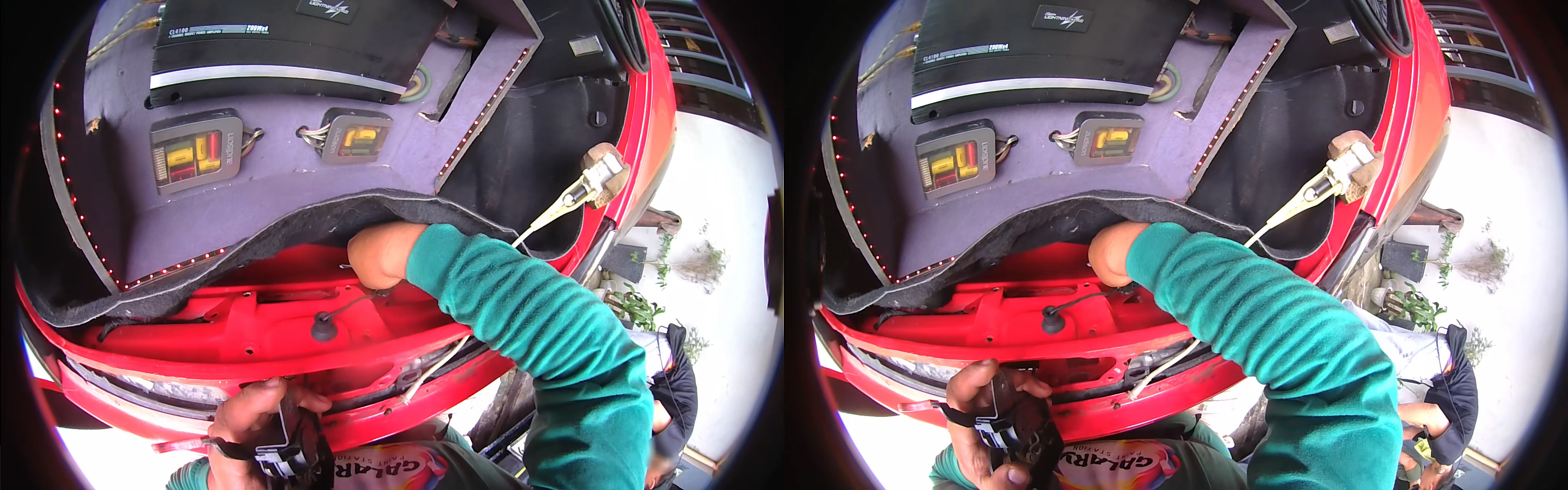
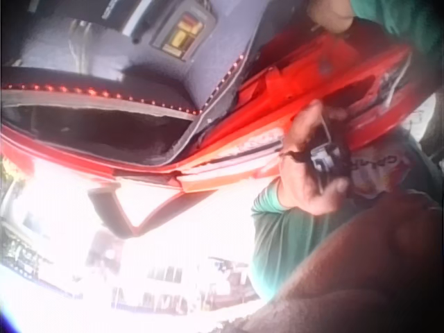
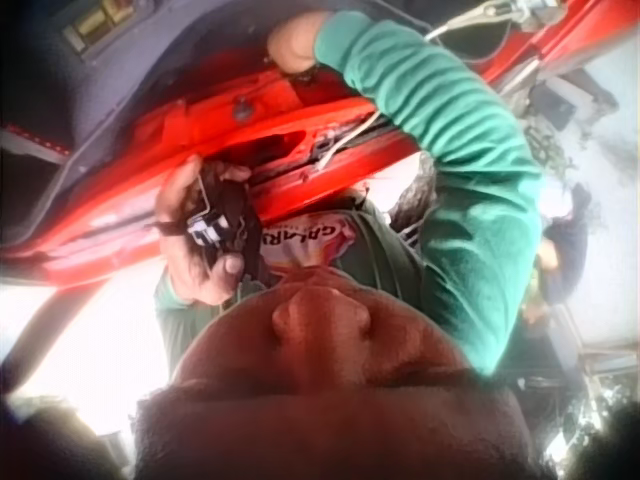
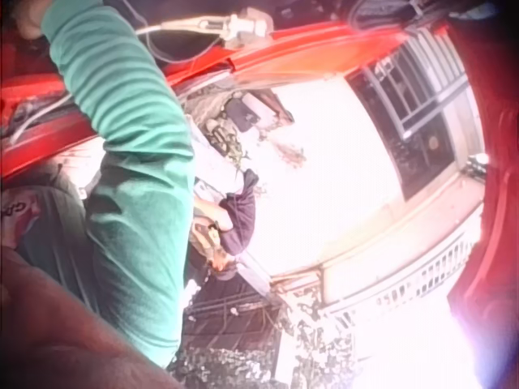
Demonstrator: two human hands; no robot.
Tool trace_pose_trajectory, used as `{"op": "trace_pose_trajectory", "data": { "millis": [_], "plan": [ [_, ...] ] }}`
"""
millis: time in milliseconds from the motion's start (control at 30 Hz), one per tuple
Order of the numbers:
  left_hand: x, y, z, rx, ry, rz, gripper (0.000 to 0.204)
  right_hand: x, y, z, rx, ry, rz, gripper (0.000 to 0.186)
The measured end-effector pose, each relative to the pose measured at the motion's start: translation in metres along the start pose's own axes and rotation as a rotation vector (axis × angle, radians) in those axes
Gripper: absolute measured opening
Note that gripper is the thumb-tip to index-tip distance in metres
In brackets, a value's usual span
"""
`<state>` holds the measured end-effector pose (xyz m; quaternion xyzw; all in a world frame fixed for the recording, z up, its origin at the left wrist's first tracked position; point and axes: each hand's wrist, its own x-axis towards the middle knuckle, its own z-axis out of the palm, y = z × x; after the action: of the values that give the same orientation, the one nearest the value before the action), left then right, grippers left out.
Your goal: The person works on the front of a red car with the hood open, using a screwdriver to remove and reinstall a black plastic component near the grille. They manipulate wires and clips while another person stands nearby.
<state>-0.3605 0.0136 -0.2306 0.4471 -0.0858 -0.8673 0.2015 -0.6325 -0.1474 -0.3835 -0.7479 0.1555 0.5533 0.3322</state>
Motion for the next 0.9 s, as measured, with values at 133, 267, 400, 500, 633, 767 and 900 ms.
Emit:
{"op": "trace_pose_trajectory", "data": {
  "millis": [133,267,400,500,633,767,900],
  "plan": [
    [0.005,0.006,0.003,-0.01,0.055,-0.069,0.074,0.004,0.005,0.002,-0.018,0.016,-0.03,0.021],
    [0.012,0.009,0.007,-0.03,0.114,-0.139,0.074,-0.008,0.0,-0.006,0.134,0.033,0.105,0.022],
    [0.01,0.011,0.01,-0.046,0.167,-0.229,0.074,-0.039,-0.007,-0.013,0.261,0.106,0.151,0.021],
    [0.004,0.012,0.013,-0.065,0.223,-0.3,0.075,-0.058,-0.01,-0.026,0.265,0.093,0.106,0.021],
    [0.001,-0.001,0.015,-0.141,0.248,-0.283,0.077,-0.072,-0.008,-0.024,0.3,0.087,0.048,0.02],
    [0.001,-0.004,0.014,-0.188,0.237,-0.277,0.078,-0.072,-0.009,-0.025,0.295,0.08,0.064,0.019],
    [0.005,-0.004,0.012,-0.162,0.195,-0.228,0.08,-0.066,-0.006,-0.017,0.24,0.089,0.057,0.02]
  ]
}}
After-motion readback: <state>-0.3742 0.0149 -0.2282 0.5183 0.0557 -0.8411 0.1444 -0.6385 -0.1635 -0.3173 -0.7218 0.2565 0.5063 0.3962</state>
